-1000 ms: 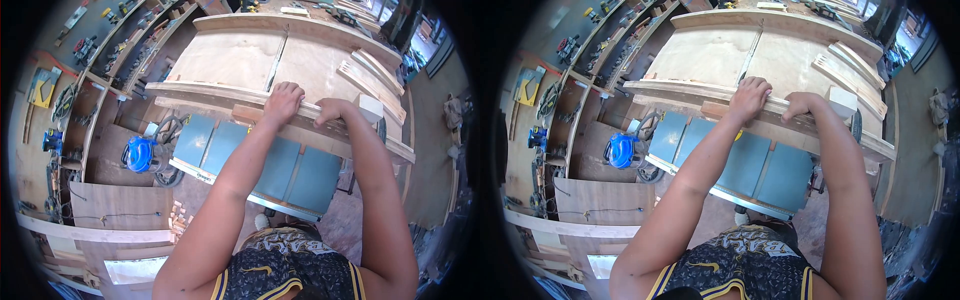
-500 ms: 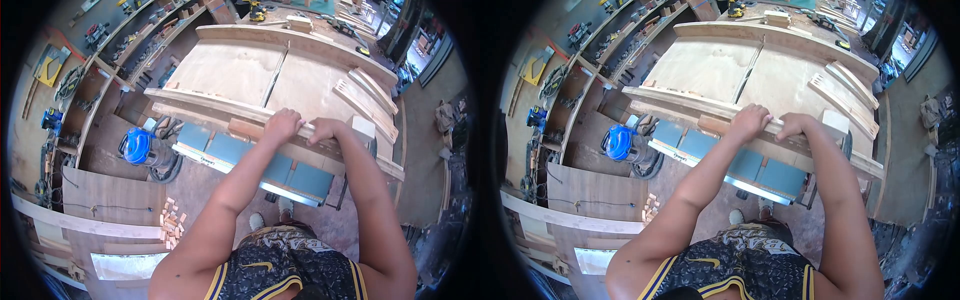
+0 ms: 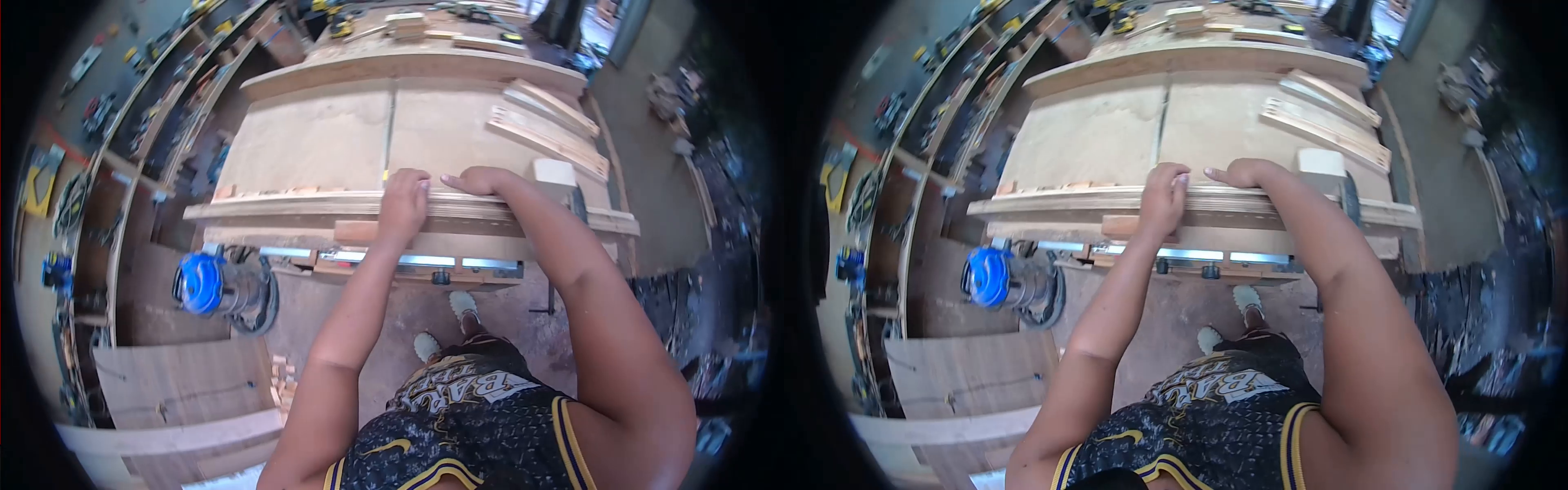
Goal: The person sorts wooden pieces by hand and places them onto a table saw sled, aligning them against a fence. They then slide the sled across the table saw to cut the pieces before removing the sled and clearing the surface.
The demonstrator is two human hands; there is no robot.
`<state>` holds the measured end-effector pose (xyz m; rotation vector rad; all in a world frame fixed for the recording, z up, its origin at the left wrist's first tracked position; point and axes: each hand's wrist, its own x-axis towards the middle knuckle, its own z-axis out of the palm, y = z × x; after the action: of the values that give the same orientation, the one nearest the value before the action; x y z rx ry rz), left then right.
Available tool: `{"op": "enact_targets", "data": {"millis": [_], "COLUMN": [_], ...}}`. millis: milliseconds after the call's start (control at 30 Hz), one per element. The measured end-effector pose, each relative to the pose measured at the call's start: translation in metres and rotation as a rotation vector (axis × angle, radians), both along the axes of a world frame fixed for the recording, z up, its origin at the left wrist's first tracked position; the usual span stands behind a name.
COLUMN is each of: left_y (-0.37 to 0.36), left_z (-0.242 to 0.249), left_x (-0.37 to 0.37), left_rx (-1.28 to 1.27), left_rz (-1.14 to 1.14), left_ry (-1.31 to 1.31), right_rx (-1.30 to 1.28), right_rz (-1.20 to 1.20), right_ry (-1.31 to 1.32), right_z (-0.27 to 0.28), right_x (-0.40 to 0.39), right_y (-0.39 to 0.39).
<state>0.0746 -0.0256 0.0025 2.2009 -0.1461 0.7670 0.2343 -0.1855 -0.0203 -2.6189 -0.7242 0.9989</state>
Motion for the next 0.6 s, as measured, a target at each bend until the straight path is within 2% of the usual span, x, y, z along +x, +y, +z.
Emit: {"op": "enact_targets", "data": {"millis": [33, 100, 133, 200, 267, 333, 400, 433, 533, 600], "left_y": [-0.003, -0.007, -0.008, -0.008, -0.005, -0.004, -0.008, -0.009, -0.018, -0.023], "left_z": [-0.001, -0.004, -0.007, -0.01, -0.013, -0.015, -0.011, -0.015, -0.008, -0.005], "left_x": [-0.002, -0.006, -0.008, -0.009, -0.009, -0.008, -0.008, -0.006, -0.005, -0.002], "left_rx": [0.004, 0.01, 0.017, 0.035, 0.166, 0.224, 0.273, 0.288, 0.336, 0.368], "left_rz": [0.059, 0.088, 0.151, 0.143, 0.18, 0.133, 0.157, 0.19, 0.238, 0.254], "left_ry": [0.016, 0.015, 0.03, -0.004, 0.172, 0.09, 0.108, 0.117, 0.177, 0.174], "right_rx": [-0.002, -0.101, -0.102, -0.038, -0.045, 0.039, 0.014, 0.012, 0.006, -0.016], "right_rz": [-0.036, 0.168, 0.146, 0.288, 0.22, 0.115, 0.121, 0.116, 0.097, -0.05], "right_ry": [-0.008, -0.148, -0.151, -0.223, -0.407, -0.601, -0.567, -0.57, -0.534, -0.426], "right_z": [-0.01, -0.023, -0.02, -0.014, 0.045, 0.102, 0.171, 0.182, 0.18, 0.134], "right_x": [0.003, 0.008, 0.011, 0.015, 0.0, 0.003, 0.015, 0.041, 0.111, 0.15], "right_y": [-0.007, -0.014, -0.014, -0.009, 0.0, -0.008, -0.035, -0.057, -0.154, -0.212]}}
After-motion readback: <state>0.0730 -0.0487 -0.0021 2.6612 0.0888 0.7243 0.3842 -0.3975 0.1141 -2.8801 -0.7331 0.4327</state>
